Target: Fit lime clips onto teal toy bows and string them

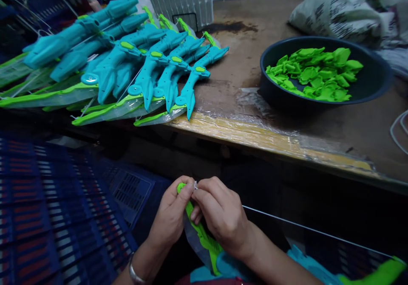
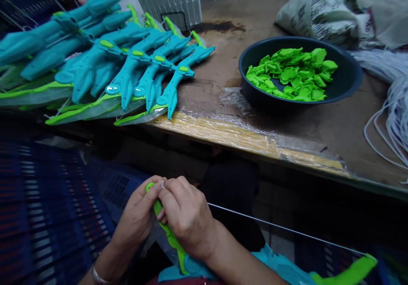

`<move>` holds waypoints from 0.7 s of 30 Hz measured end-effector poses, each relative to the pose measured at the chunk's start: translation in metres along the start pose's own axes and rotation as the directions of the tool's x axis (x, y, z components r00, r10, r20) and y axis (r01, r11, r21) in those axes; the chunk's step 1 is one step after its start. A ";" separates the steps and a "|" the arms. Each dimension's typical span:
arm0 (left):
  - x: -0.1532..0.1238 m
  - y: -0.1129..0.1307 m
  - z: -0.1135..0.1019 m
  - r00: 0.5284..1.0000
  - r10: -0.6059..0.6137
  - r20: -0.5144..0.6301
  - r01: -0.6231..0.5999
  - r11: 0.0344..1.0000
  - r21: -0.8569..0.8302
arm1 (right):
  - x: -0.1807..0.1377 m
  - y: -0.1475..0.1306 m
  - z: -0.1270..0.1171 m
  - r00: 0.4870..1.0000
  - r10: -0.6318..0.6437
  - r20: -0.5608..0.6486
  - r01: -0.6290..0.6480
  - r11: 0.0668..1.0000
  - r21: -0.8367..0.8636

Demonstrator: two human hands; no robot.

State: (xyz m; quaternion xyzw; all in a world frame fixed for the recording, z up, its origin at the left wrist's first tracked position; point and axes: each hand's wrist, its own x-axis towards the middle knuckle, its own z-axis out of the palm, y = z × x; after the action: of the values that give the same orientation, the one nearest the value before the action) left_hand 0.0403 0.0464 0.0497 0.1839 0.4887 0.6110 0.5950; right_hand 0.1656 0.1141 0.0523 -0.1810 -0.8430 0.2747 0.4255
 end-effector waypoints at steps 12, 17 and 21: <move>0.000 -0.002 0.002 0.999 0.008 -0.039 -0.004 0.994 0.107 | -0.002 0.001 -0.002 0.978 0.209 0.022 -0.210 0.963 0.170; -0.001 -0.001 -0.003 1.000 -0.001 -0.031 0.005 0.994 0.106 | 0.004 -0.001 -0.003 0.835 0.541 0.102 -0.535 0.756 0.377; -0.001 -0.001 -0.004 0.999 -0.028 -0.031 0.031 0.995 0.092 | 0.006 0.000 -0.005 0.859 0.504 0.093 -0.501 0.788 0.358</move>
State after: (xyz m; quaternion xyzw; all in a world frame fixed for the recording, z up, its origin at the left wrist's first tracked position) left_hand 0.0375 0.0437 0.0476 0.1949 0.5277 0.5815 0.5877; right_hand 0.1658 0.1191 0.0583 -0.3160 -0.6957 0.5309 0.3664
